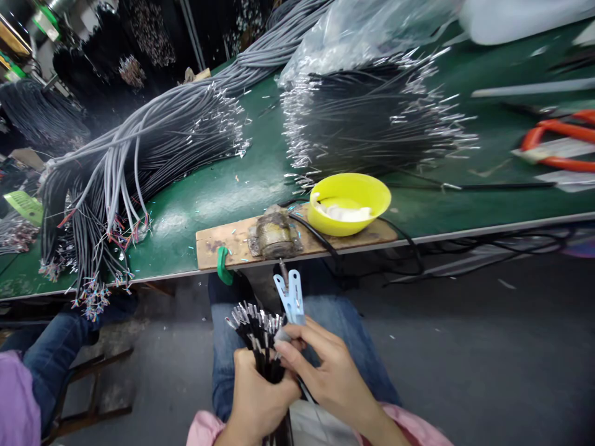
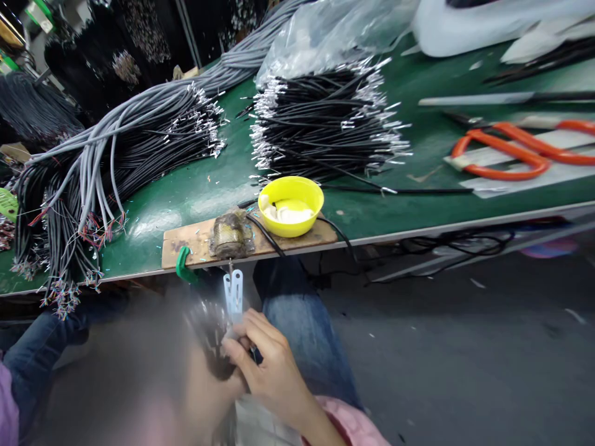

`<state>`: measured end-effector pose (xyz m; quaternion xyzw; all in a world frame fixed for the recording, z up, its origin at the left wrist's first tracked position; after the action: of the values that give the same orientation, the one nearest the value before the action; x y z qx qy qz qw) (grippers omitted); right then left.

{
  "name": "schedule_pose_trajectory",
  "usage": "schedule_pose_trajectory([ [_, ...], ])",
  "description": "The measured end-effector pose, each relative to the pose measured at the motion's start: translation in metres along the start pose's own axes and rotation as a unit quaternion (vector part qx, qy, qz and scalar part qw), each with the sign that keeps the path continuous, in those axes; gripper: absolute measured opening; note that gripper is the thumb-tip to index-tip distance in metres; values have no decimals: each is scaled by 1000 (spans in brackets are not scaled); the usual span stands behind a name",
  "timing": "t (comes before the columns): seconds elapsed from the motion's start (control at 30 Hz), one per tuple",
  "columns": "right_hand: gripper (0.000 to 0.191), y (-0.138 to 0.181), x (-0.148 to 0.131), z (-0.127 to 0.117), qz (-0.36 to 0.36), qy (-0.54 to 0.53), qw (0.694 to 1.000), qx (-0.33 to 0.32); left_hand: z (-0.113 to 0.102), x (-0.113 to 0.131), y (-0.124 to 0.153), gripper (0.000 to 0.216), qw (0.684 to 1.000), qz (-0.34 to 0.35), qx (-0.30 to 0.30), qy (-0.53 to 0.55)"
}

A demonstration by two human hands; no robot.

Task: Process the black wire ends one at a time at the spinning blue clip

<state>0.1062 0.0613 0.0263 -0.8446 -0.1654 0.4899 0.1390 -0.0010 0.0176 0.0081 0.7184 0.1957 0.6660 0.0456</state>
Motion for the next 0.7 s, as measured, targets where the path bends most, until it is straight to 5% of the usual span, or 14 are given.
schedule_pose_trajectory([
  [0.3, 27, 1, 1, 1, 18, -18, 1000, 14, -8, -11, 4, 14, 989, 0, 131, 68],
  [0.57, 30, 7, 15, 7, 134, -65, 989, 23, -9, 0, -3, 14, 979, -39, 64, 190],
  [0.7, 21, 5, 11, 2, 88, -50, 994, 32, -12, 10, -6, 9, 989, -19, 76, 125],
])
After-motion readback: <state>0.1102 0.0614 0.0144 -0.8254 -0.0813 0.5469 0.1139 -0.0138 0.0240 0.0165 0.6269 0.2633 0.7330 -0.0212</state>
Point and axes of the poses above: each hand's wrist, its own y-axis away from the middle knuckle, its own z-axis out of the palm, x = y × z, the point moved 3 cm from there along -y, towards the middle knuckle, and after that the axes turned 15 degrees about y, right-handed, at the moved point
